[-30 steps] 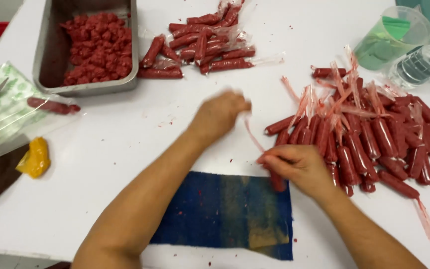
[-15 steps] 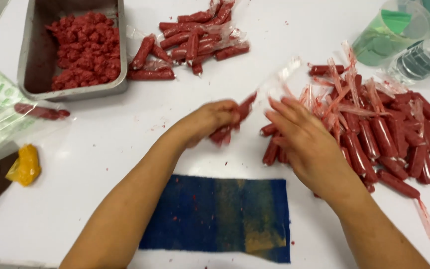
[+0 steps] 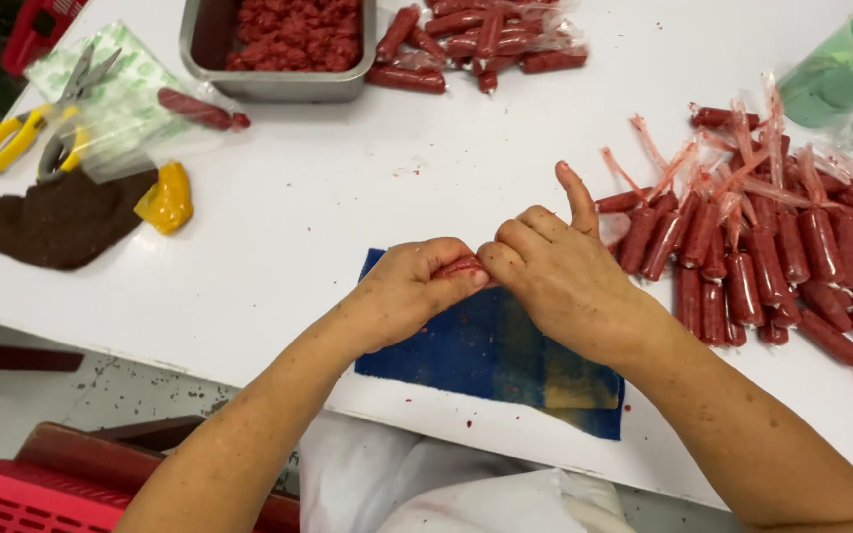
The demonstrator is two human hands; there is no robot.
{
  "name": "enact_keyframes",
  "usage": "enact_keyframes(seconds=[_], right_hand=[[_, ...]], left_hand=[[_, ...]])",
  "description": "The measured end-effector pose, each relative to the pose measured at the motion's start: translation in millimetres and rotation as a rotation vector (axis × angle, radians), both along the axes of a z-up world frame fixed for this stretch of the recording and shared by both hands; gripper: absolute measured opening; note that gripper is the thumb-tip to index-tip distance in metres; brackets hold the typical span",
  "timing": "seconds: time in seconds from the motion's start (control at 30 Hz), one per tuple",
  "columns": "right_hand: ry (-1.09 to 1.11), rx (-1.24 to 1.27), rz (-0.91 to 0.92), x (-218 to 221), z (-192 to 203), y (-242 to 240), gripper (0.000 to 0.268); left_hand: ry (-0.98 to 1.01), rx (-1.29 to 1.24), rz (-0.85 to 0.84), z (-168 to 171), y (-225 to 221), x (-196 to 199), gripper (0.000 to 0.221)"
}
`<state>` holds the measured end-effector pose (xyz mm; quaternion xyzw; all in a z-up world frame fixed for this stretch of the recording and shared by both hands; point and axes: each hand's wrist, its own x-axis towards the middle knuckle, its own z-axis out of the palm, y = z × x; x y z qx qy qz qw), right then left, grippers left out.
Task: Tying knots in the plastic casings of filled sausages to seal them manually.
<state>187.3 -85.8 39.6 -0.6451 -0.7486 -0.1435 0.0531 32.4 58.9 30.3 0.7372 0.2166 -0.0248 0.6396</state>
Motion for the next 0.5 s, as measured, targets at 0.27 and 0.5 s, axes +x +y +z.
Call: enact_keyframes(seconds=[0.27, 0.5], right_hand=[[0.076, -0.066, 0.165, -20, -26, 30, 0.024], [-0.211, 0.066, 0.432, 19, 3, 25, 0.024]], left_hand=[[0.042, 0.281, -0.043, 0, 2, -18, 0.048], [0.195, 0.059, -0.135, -13, 4, -61, 0.014]])
